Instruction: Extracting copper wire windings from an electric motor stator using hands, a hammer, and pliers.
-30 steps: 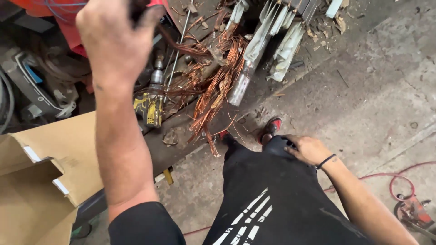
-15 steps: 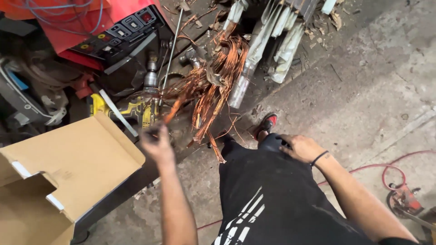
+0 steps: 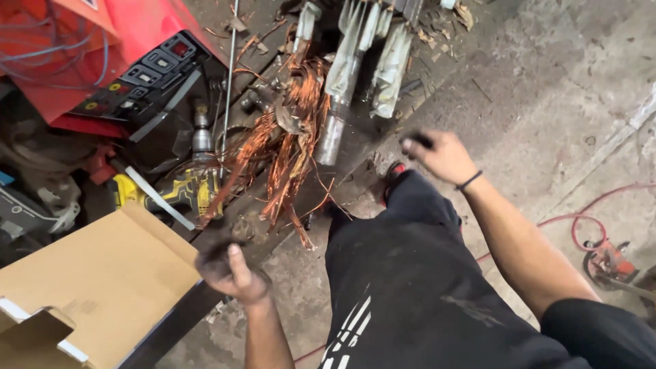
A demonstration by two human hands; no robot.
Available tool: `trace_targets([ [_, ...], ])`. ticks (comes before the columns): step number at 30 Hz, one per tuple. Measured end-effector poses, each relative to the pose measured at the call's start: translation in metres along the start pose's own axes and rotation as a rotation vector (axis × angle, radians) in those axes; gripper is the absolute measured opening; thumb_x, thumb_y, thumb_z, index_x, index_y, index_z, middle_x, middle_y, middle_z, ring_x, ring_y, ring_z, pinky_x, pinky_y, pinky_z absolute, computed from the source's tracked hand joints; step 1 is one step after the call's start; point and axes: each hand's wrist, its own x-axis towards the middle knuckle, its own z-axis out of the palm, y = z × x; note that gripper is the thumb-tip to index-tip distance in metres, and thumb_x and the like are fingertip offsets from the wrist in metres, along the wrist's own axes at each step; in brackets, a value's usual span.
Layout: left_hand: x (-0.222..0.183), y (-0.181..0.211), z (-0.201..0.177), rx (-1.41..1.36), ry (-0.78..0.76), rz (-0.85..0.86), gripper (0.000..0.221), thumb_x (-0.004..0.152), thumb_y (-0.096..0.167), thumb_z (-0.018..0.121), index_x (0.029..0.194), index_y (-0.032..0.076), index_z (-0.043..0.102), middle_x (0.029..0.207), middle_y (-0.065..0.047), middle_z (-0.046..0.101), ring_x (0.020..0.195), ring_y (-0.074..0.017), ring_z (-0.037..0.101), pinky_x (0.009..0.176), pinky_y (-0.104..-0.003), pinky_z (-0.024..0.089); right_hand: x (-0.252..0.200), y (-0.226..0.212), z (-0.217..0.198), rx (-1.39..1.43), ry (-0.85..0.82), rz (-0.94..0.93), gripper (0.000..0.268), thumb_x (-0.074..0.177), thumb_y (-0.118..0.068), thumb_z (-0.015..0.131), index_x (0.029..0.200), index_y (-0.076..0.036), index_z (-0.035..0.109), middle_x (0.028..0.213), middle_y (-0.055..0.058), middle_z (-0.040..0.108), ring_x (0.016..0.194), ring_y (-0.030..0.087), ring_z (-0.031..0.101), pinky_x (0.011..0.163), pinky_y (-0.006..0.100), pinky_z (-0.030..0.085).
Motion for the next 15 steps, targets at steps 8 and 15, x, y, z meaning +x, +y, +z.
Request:
trace_targets([
  [8,-0.107,0.037,0.061,0.169,-0.84,-0.149,0.016,0.094,0.017,0.061,0.098,0.008,0.074,0.091,-0.005,0.078,0.078,-0.0223,0.074,0.076,-0.035,0.055,0.078,0.005,-0.052,0.01,-0.013,-0.236,0.037,0.099,-0.047,0.059,0.105,-0.012,0.07,0.094,0.01,0.076,0.087,0.029,0.072,0.077,0.043,0.051],
  [15,-0.063,0.063,0.243,0.447,-0.643,-0.145,0.022,0.095,0.024,0.069,0.106,0.005,0.071,0.103,-0.011,0.074,0.094,-0.0264,0.073,0.088,-0.036,0.057,0.11,0.09,-0.045,-0.097,-0.165,-0.668,0.046,0.1,-0.047,0.057,0.117,-0.005,0.07,0.103,0.016,0.078,0.087,0.033,0.075,0.077,0.046,0.059],
])
